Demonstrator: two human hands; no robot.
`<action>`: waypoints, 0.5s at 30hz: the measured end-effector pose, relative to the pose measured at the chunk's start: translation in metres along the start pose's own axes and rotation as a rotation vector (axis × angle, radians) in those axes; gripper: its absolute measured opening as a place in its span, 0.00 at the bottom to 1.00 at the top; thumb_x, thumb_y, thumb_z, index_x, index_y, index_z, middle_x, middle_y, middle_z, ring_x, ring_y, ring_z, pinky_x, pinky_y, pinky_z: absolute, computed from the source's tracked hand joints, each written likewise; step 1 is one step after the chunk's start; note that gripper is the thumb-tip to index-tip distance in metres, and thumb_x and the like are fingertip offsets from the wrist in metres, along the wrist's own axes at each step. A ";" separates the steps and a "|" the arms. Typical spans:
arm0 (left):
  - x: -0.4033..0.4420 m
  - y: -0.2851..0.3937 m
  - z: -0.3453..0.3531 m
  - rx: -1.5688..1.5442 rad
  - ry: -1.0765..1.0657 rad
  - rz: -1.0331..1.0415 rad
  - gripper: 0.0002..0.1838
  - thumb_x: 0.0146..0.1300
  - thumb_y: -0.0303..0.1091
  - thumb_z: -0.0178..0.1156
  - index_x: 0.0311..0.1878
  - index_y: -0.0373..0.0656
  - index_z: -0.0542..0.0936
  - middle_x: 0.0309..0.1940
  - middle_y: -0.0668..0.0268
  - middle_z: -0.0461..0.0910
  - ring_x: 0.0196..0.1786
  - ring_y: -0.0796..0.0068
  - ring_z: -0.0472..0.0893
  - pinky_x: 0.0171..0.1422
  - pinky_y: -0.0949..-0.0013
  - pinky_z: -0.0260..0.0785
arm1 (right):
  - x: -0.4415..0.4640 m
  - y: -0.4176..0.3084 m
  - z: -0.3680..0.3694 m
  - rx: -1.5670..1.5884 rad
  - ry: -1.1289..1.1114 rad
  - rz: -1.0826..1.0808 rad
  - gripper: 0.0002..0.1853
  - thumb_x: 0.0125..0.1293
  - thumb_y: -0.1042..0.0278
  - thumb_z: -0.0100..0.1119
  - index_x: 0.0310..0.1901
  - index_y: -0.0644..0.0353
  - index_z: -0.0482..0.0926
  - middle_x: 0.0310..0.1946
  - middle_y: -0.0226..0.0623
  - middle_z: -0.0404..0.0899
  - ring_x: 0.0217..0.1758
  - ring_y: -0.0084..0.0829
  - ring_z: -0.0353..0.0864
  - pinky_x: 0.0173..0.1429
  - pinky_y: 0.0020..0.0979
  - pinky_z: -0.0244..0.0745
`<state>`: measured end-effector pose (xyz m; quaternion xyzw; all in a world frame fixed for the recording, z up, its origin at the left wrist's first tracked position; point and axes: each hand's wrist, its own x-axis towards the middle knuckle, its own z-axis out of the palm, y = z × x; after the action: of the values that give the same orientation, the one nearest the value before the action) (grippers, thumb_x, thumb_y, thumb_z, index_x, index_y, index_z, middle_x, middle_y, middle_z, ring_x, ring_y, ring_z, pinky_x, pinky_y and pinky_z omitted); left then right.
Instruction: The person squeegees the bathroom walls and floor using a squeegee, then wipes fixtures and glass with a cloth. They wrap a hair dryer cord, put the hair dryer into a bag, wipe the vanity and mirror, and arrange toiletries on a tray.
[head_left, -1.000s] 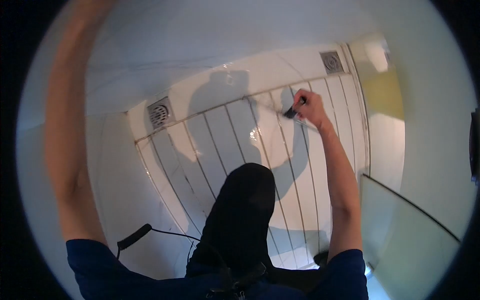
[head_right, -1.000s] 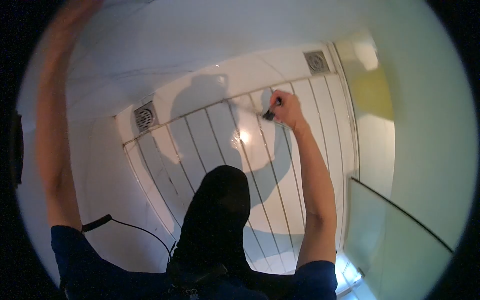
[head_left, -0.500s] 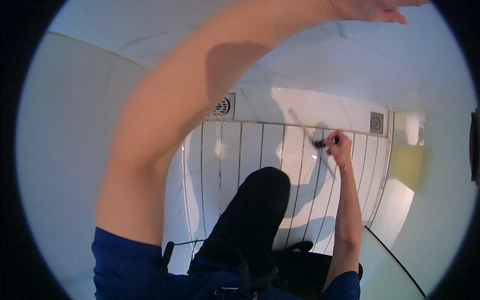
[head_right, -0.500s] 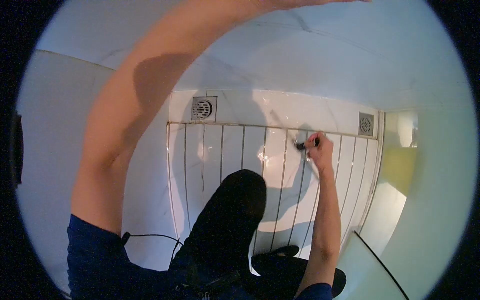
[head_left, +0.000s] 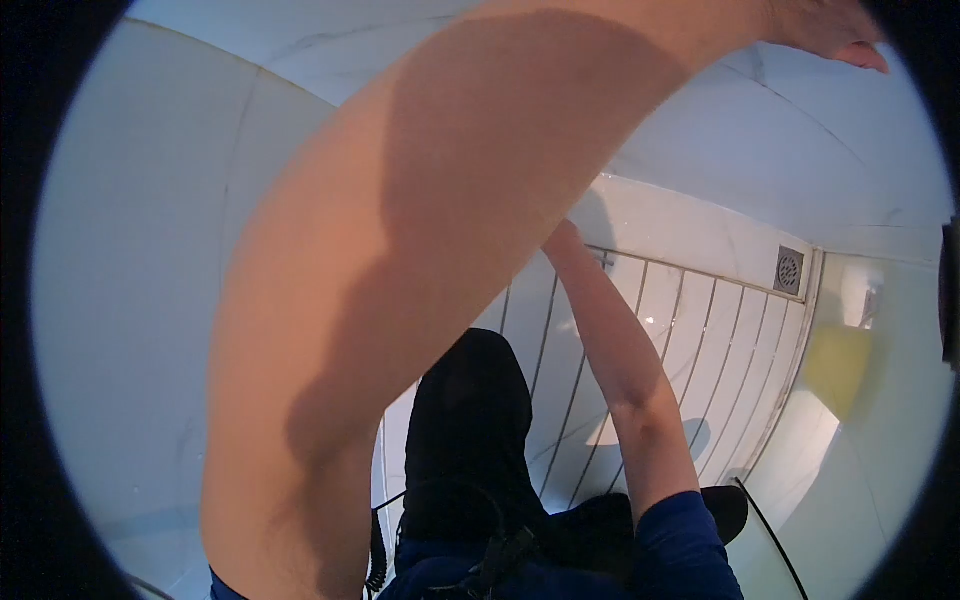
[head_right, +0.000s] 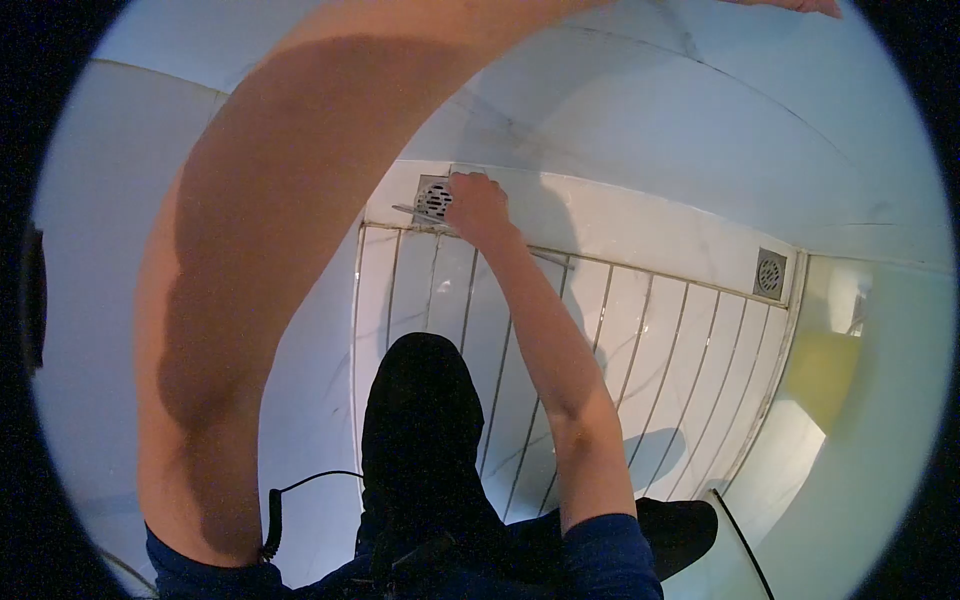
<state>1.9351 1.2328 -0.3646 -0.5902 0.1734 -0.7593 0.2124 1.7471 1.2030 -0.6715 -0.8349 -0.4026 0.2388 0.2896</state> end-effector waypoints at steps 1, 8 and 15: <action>0.000 0.000 -0.001 0.004 -0.006 0.000 0.36 0.52 0.57 0.57 0.62 0.49 0.70 0.66 0.55 0.62 0.71 0.52 0.54 0.71 0.36 0.40 | 0.003 -0.003 0.000 -0.025 -0.044 0.042 0.10 0.50 0.70 0.59 0.36 0.61 0.79 0.36 0.49 0.78 0.44 0.49 0.79 0.49 0.44 0.75; 0.007 -0.001 -0.002 -0.003 -0.031 -0.017 0.36 0.53 0.58 0.55 0.64 0.51 0.68 0.68 0.56 0.59 0.72 0.54 0.53 0.72 0.38 0.38 | -0.012 0.024 -0.024 0.048 0.074 0.021 0.11 0.48 0.71 0.58 0.36 0.60 0.79 0.36 0.49 0.80 0.44 0.48 0.79 0.50 0.44 0.75; 0.006 -0.005 -0.015 0.070 -0.112 -0.040 0.36 0.55 0.59 0.53 0.66 0.53 0.67 0.69 0.58 0.56 0.73 0.56 0.51 0.73 0.41 0.37 | -0.019 0.053 -0.047 0.070 0.067 -0.061 0.12 0.47 0.73 0.57 0.37 0.57 0.79 0.37 0.45 0.80 0.44 0.46 0.79 0.48 0.44 0.75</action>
<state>1.9184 1.2337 -0.3606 -0.6272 0.1228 -0.7349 0.2269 1.7943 1.1472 -0.6709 -0.8192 -0.4092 0.2157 0.3390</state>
